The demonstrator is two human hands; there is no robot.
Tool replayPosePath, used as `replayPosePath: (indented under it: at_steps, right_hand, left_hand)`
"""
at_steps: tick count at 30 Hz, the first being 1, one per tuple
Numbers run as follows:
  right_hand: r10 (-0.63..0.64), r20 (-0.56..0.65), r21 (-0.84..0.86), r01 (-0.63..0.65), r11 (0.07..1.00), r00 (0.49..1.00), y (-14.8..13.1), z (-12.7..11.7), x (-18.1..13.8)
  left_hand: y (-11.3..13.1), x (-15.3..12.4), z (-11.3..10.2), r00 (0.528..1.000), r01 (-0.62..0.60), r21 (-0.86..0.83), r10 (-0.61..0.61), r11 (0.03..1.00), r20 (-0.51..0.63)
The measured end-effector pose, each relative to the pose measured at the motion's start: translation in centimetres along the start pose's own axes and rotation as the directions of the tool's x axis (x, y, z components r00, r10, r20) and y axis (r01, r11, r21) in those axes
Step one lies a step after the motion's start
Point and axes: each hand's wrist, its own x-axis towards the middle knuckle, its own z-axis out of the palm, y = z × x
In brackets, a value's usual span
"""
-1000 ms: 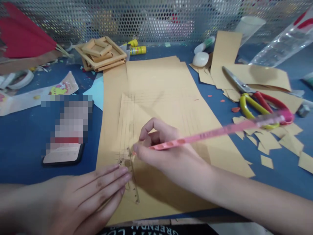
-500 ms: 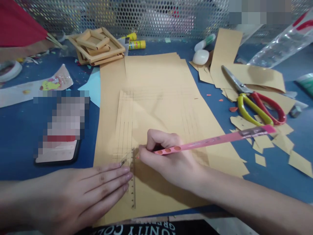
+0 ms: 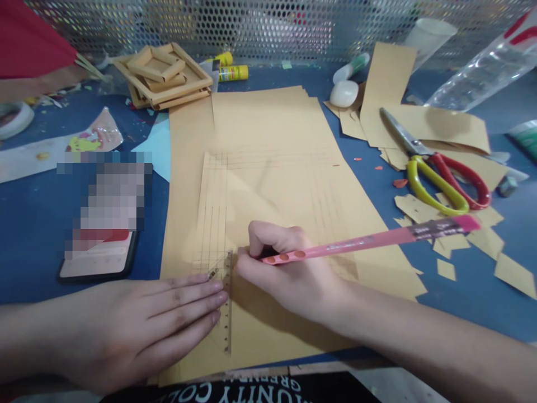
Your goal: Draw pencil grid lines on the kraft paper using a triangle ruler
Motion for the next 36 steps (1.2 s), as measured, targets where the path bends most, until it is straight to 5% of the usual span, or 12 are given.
replayPosePath:
  at_steps: [36]
  right_hand:
    - [0.006,0.037,0.02,-0.007,1.0,0.999,0.0,-0.05,-0.08]
  left_hand:
    - [0.58,-0.29,-0.67,0.999,0.013,0.018,-0.014,1.0,0.042]
